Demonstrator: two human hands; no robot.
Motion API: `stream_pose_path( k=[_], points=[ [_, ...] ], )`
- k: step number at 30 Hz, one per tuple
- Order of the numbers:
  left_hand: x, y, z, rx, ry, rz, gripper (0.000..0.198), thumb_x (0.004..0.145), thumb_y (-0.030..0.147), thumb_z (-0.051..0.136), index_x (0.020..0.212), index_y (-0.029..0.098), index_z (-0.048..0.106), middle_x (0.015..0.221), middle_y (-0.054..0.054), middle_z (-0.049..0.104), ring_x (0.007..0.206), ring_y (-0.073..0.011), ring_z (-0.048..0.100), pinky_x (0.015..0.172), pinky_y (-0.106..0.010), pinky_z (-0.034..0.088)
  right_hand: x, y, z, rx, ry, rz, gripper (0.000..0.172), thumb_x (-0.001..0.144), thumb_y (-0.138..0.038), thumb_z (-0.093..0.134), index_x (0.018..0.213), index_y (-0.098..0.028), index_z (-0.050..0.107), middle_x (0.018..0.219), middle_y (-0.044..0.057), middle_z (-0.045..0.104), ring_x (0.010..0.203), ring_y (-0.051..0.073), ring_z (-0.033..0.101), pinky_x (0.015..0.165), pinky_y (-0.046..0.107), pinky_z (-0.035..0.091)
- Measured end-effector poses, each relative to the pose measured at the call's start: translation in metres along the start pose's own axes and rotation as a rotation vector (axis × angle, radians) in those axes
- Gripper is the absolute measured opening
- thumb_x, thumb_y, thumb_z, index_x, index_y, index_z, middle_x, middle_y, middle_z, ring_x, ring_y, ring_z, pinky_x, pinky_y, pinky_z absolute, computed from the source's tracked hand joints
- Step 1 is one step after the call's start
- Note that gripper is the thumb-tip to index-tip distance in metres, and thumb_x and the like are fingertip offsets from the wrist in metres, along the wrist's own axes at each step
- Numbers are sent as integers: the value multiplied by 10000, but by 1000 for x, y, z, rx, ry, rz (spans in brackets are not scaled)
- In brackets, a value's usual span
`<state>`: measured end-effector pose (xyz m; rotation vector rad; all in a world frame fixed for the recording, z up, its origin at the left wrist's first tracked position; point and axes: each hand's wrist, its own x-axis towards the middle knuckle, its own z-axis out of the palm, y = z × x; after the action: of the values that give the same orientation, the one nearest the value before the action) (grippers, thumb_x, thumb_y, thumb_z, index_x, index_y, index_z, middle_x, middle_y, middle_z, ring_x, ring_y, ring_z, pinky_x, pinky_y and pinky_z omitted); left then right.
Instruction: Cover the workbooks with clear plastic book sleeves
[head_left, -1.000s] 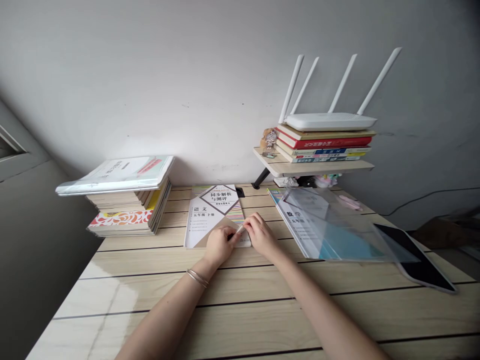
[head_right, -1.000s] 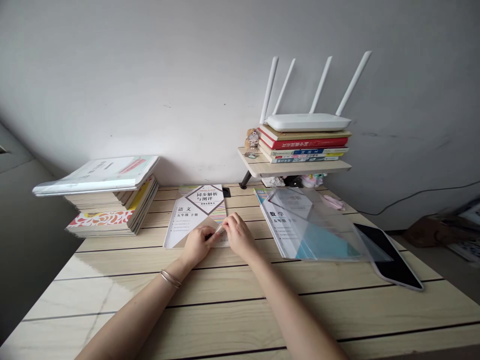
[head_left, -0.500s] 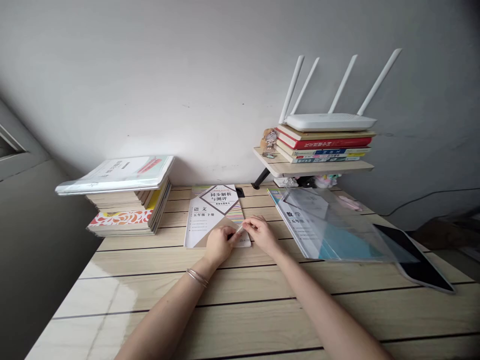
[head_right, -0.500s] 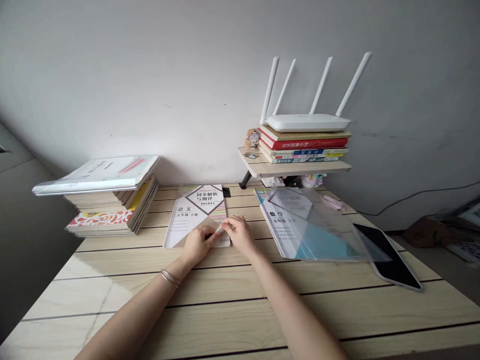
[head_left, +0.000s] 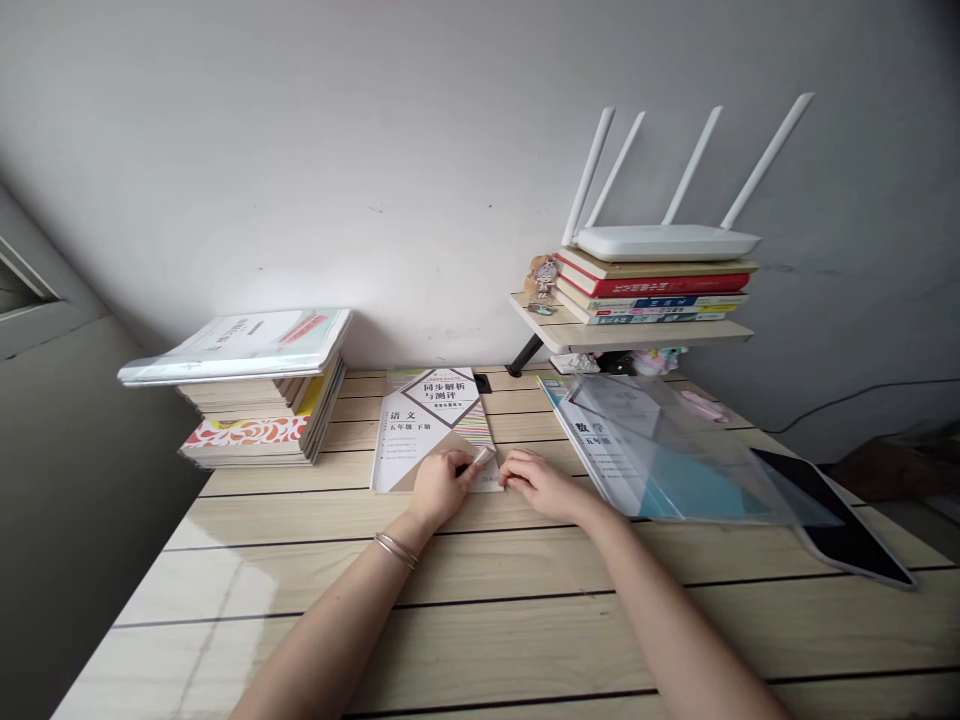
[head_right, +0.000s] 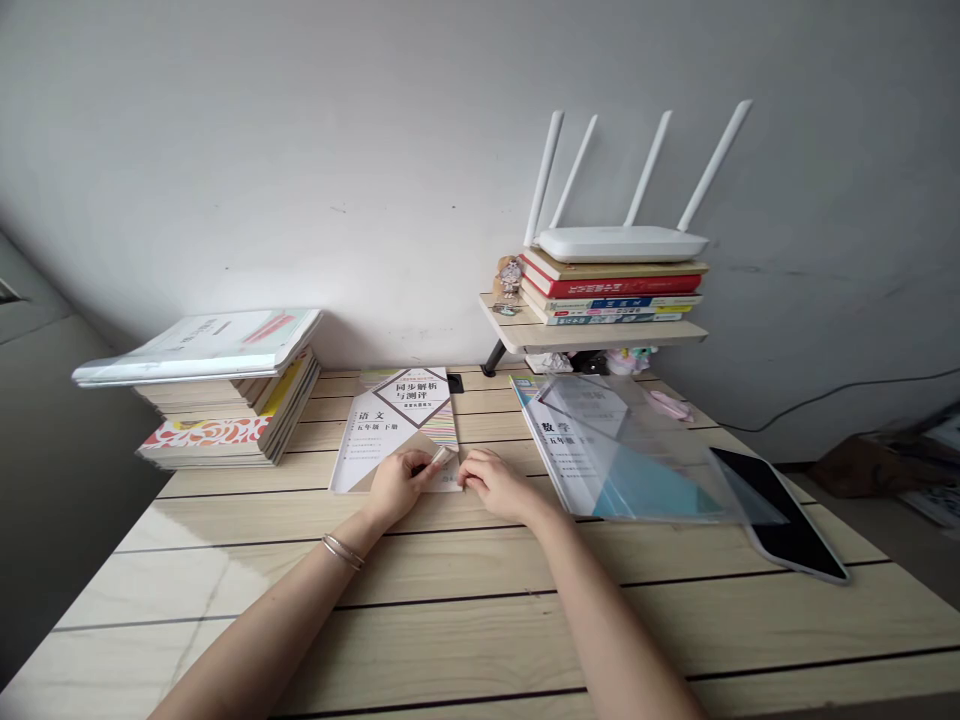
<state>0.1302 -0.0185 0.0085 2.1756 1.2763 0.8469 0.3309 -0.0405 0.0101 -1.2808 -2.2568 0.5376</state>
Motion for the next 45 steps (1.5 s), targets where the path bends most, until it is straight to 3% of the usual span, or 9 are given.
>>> stream_pose_path(
  k=[5, 11, 19, 26, 45],
  points=[
    [0, -1, 0, 11, 1, 4, 290, 855, 356, 506, 726, 181, 699, 682, 0, 654, 593, -119, 525, 567, -220, 357, -2, 2, -4, -12, -14, -13, 254, 766, -13, 411, 708, -206, 566, 800, 21, 541, 820, 169, 530, 750, 303, 428],
    [1, -1, 1, 1, 1, 3, 288, 849, 378, 514, 744, 189, 704, 737, -5, 678, 635, -128, 562, 593, -219, 375, -2, 4, -2, 31, 4, -35, 233, 788, -58, 434, 851, -218, 592, 851, 23, 559, 817, 166, 530, 748, 305, 435],
    [0, 0, 0, 17, 1, 19, 270, 850, 348, 513, 729, 186, 691, 695, 0, 652, 606, -119, 531, 567, -217, 360, -4, 0, -5, 23, -30, 22, 126, 782, -113, 515, 767, -215, 589, 824, 12, 548, 729, 147, 531, 664, 276, 432],
    [0, -2, 2, 11, 0, 23, 270, 853, 359, 512, 749, 193, 697, 717, 5, 662, 620, -118, 544, 587, -215, 376, 2, 1, -3, 18, 8, -5, 168, 821, -112, 469, 743, -214, 578, 806, 20, 573, 812, 168, 556, 755, 298, 438],
    [0, -1, 1, -8, -2, 13, 274, 853, 366, 511, 764, 188, 699, 758, -11, 680, 655, -129, 571, 612, -218, 400, 2, 0, 2, -66, -10, -20, 193, 823, -85, 429, 735, -217, 539, 827, 16, 521, 831, 166, 537, 769, 298, 434]
  ],
)
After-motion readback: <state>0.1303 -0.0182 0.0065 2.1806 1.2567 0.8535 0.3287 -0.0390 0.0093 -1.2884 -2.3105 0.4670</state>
